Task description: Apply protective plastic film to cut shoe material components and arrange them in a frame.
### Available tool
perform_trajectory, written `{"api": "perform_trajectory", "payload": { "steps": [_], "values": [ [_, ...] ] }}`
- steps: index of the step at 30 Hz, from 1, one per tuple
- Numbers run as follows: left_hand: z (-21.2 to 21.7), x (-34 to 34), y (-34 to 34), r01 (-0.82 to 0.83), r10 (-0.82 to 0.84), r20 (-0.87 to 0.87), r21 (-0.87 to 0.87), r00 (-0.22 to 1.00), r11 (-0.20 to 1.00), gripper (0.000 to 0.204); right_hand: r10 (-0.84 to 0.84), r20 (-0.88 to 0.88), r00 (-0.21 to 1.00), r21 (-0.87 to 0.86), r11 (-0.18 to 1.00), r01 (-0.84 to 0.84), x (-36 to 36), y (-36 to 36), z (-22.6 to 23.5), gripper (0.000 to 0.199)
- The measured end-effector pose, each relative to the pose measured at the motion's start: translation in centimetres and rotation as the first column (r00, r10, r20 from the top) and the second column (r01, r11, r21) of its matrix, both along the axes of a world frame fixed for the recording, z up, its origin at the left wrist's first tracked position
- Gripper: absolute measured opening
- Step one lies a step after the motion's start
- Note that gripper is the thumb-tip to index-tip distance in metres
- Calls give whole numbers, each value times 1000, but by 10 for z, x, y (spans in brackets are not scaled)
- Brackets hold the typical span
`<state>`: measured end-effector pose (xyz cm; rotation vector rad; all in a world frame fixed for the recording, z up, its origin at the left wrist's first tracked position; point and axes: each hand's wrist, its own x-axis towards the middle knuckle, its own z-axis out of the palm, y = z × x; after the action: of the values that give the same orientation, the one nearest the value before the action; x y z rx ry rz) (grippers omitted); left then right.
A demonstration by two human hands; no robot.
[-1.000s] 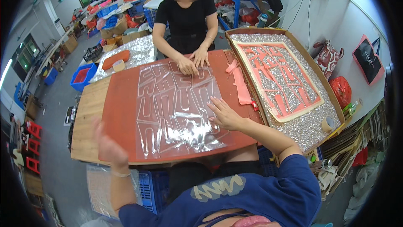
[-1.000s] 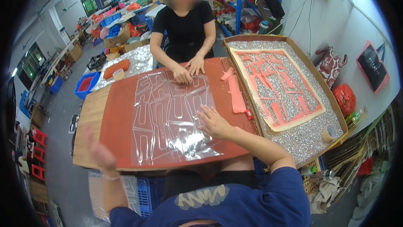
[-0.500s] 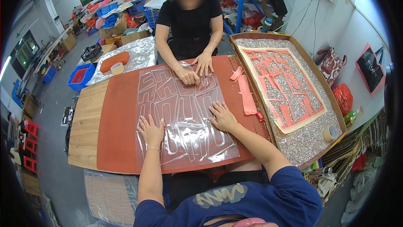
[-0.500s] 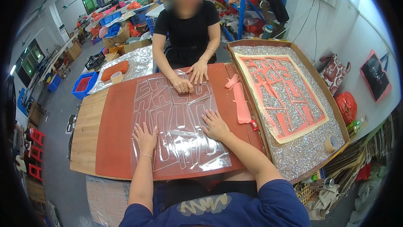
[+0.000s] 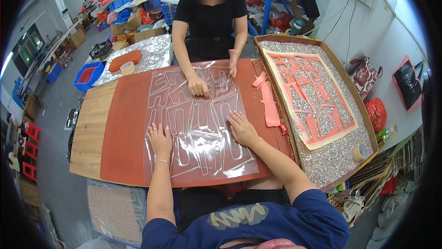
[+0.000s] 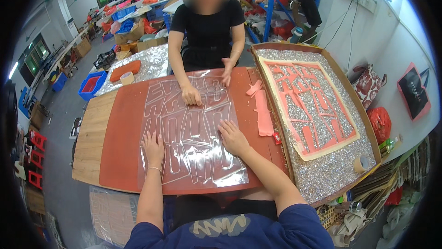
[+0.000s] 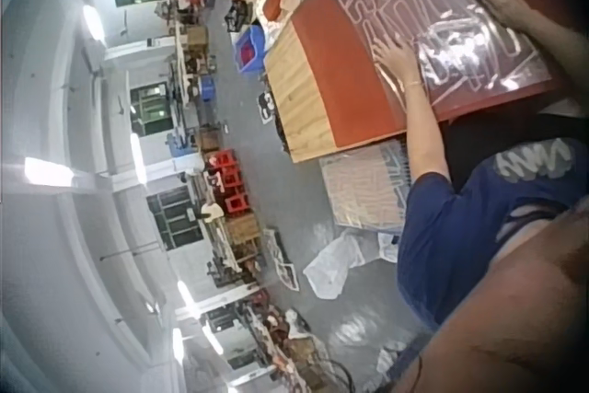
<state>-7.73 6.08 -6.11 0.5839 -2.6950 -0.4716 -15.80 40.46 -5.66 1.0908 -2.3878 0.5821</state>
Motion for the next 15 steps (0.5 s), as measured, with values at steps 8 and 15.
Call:
{"api": "perform_trajectory", "payload": {
  "steps": [8, 15],
  "values": [
    [4, 0, 2, 2, -2, 18, 5, 1000, 1000, 64, -46, 76, 996, -16, 999, 47, -2, -2, -3, 32],
    [9, 1, 5, 43, -43, 21, 6, 999, 999, 66, -51, 61, 997, -22, 998, 52, -2, -3, -5, 31]
  ]
}}
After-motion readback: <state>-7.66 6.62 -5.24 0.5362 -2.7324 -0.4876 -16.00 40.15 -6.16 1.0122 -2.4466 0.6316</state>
